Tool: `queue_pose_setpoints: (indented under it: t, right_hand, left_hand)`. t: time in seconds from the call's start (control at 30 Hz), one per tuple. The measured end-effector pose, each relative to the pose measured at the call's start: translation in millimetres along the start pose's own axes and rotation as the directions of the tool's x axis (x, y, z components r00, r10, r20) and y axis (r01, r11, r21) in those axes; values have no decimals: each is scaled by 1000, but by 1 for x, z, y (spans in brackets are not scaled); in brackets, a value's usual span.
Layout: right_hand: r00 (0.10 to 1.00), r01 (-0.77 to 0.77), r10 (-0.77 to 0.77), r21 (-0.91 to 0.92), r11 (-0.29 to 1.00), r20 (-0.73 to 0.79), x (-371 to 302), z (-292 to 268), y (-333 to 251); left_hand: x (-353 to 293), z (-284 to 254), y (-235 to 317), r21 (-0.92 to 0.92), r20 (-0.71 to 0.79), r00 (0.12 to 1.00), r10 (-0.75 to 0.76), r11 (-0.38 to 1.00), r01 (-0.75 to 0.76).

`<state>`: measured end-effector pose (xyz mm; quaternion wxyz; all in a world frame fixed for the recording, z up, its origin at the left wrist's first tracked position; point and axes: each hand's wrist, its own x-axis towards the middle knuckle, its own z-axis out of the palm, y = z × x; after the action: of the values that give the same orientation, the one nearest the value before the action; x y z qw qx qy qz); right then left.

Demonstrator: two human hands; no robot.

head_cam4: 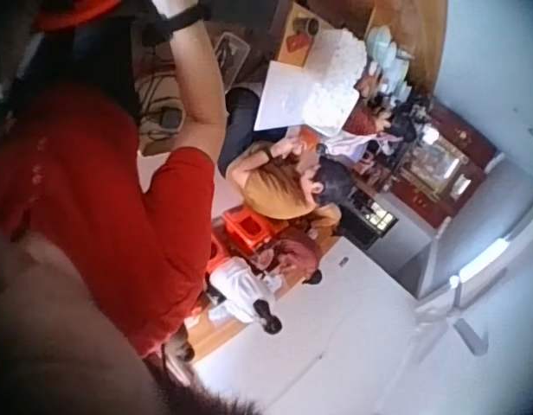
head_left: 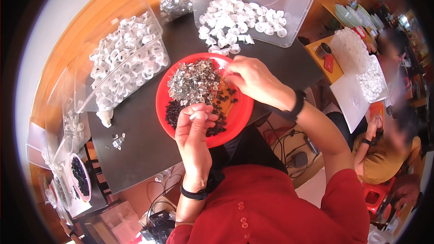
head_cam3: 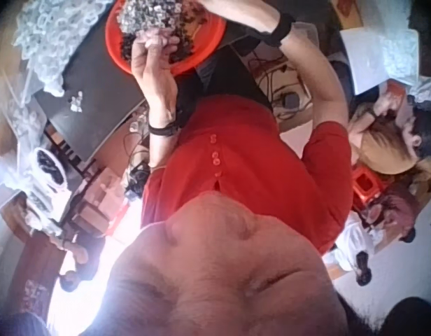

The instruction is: The recorder is assembling small white plastic components with small metallic parts.

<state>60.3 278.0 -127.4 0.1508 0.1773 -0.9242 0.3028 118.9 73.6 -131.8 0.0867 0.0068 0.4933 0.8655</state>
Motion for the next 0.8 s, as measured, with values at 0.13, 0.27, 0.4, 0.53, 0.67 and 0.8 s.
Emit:
queue_pose_setpoints:
  t: [0.13, 0.27, 0.4, 0.53, 0.67, 0.8]
  right_hand:
    - [980, -197, 174, 531, 824, 95, -17, -21, -43]
    - [971, -238, 206, 576, 782, 120, -29, -18, -64]
    - [986, -77, 147, 548, 833, -84, -34, -10, -69]
    - [984, 35, 53, 479, 877, -168, -34, -10, -73]
    - [975, 148, -82, 329, 933, -206, -34, -16, -72]
    - [953, 279, -254, 155, 948, -163, -34, -17, -71]
  left_hand:
    - [1, 5, -4, 345, 79, 985, 151, 923, -169]
    - [0, 12, -2, 538, 147, 952, 269, 785, -306]
    - [-1, 12, -1, 636, 197, 910, 366, 658, -402]
    - [-3, 7, -4, 546, 168, 939, 300, 765, -342]
    - [-4, 6, -2, 294, 108, 988, 114, 945, -142]
    - [-6, 5, 1, 193, 130, 990, 58, 978, -83]
